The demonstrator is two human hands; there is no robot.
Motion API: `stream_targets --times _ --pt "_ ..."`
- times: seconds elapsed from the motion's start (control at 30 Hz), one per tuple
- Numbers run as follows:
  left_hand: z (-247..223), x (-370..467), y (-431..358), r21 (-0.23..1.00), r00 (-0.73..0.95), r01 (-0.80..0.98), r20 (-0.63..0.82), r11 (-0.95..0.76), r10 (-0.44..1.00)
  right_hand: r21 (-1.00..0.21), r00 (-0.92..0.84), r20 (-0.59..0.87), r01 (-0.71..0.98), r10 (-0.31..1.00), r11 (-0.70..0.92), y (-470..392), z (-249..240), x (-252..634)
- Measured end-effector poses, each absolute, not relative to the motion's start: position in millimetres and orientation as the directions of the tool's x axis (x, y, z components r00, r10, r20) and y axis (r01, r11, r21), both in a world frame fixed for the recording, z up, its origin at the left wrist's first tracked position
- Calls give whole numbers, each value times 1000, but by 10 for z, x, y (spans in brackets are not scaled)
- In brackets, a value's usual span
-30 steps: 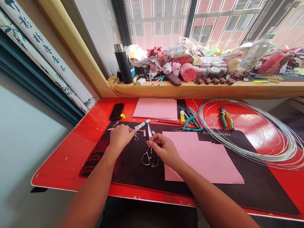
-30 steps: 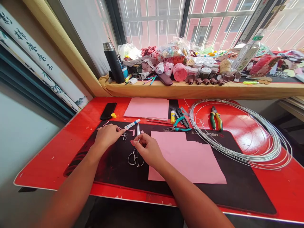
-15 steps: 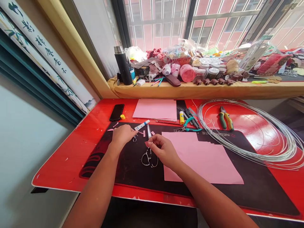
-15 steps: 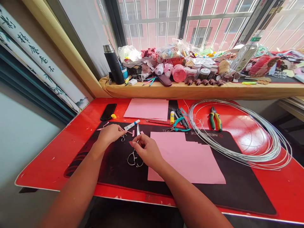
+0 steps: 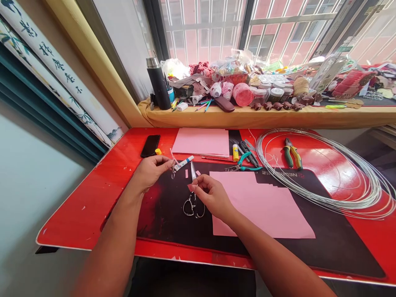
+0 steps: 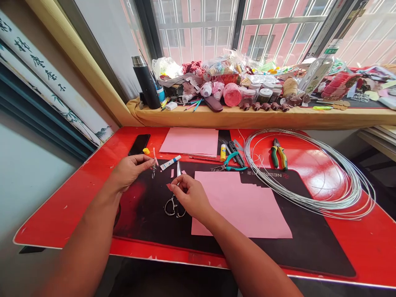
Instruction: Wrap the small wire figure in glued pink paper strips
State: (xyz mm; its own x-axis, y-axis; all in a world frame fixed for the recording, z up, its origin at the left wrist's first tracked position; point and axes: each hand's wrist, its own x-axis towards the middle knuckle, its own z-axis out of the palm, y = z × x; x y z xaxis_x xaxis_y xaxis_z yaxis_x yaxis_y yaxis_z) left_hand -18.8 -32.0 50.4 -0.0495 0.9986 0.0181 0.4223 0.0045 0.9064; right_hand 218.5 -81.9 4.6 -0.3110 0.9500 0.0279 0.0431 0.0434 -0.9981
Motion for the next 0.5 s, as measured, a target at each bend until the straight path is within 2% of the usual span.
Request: stream_targets --times 0.1,0.2,0.37,0.5 --pt "468 -58 -370 998 -67 44 37 -34 997 -999 -298 27 12 954 32 -804 61 2190" --pt "361 99 -408 984 -99 -168 45 -61 994 -996 -301 -16 -76 954 -41 -772 83 2203" --pt "203 309 -437 956 -119 -277 62 -93 991 -942 -307 -89 -284 947 -181 -739 146 2232" --pt "152 425 -434 955 -141 -269 91 -126 986 -895 -341 -112 -374 933 -244 -737 210 2262"
